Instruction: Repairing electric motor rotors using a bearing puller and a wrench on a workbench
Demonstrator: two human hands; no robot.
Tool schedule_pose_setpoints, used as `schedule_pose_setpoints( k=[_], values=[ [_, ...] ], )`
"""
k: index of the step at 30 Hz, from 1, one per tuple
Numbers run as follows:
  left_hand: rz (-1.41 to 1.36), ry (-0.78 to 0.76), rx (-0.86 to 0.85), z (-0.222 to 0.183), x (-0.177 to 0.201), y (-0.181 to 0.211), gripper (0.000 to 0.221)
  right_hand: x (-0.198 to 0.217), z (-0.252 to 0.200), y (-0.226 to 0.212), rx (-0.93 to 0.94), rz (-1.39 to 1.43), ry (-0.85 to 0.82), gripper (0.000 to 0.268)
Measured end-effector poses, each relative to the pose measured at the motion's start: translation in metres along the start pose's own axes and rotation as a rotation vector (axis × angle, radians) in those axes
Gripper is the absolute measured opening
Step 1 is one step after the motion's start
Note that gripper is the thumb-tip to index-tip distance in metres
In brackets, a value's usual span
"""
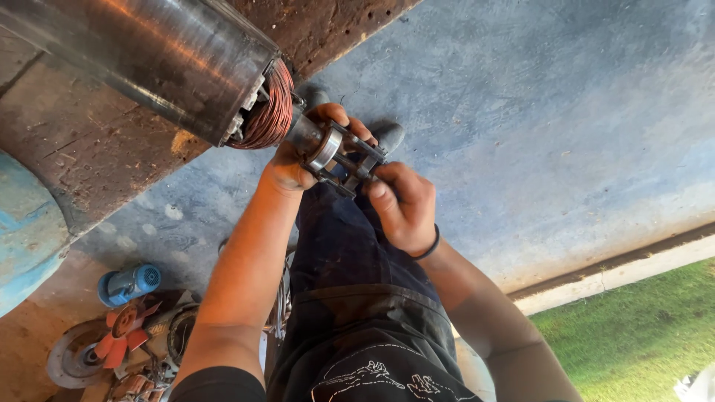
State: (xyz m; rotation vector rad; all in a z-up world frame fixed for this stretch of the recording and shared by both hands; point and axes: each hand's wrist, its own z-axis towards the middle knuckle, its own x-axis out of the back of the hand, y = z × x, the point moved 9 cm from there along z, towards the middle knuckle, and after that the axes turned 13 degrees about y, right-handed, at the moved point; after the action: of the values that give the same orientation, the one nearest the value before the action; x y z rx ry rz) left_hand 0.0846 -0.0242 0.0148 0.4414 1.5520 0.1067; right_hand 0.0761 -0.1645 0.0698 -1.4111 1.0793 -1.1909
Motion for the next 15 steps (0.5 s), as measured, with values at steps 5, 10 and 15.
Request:
schedule_pose_setpoints(
  k=[5, 10, 15],
  values=[
    [0.018, -0.001, -0.017, 0.0, 0.002, 0.001, 0.089, -0.037, -0.03, 0.043, -0.75, 0.693, -0.052, 0.056],
    [0.018, 0.0, -0.014, 0.001, 0.0, 0.001, 0.089, -0.005, -0.006, 0.012, -0.173, 0.191, -0.062, 0.038],
    [0.02, 0.0, -0.018, 0.001, 0.0, 0.001, 0.089, -0.014, -0.003, 0.008, -0.173, 0.21, -0.083, 0.037]
  ],
)
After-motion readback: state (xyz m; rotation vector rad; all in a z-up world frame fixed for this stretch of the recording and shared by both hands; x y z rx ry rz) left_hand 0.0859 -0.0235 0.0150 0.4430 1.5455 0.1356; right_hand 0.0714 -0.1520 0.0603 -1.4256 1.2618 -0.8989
